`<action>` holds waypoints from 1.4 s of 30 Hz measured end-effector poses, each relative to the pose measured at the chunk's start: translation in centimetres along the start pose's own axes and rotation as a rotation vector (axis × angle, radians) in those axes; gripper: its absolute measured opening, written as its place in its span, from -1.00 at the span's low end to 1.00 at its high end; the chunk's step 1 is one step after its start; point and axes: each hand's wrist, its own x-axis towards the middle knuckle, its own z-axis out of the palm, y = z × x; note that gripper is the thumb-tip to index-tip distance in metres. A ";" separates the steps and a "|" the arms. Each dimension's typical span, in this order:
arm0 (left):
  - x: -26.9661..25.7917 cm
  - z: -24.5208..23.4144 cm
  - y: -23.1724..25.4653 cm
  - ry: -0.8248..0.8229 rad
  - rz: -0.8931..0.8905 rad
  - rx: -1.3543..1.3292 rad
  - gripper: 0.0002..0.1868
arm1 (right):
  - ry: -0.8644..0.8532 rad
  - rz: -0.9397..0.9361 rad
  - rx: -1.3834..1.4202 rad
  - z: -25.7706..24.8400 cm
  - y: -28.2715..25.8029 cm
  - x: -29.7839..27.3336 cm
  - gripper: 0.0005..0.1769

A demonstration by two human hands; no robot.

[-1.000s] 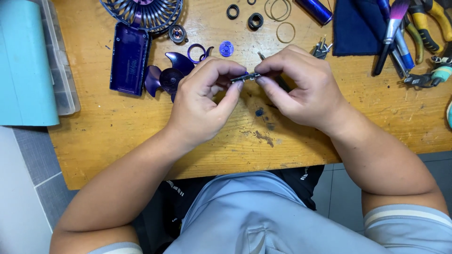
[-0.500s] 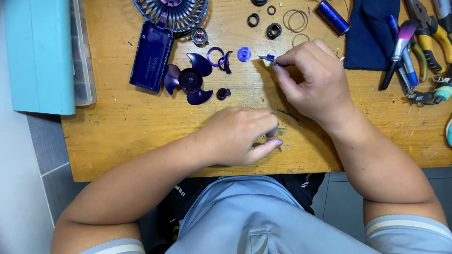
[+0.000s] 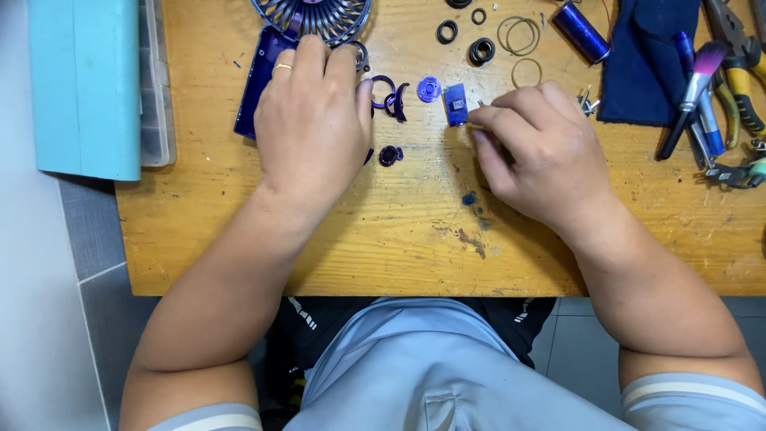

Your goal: Repairing a small portable fan by carefully assembling the internal motor, gears, and circuit board using hand tools.

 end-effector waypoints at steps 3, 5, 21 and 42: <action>0.3 0.5 -0.2 -0.023 -0.016 0.030 -0.58 | 0.039 0.058 -0.036 -0.8 -0.1 -0.8 -0.94; 0.5 0.7 -0.4 -0.025 -0.019 -0.013 -0.65 | -0.076 0.175 -0.101 -1.2 0.0 -1.3 -0.89; -0.2 5.2 -0.9 0.141 0.004 0.049 -0.77 | -0.278 0.387 -0.156 -0.4 -1.0 -1.3 -0.55; -0.3 1.2 3.8 0.094 0.113 -0.876 -0.65 | -0.296 0.436 -0.081 -0.2 -0.3 -1.8 -0.46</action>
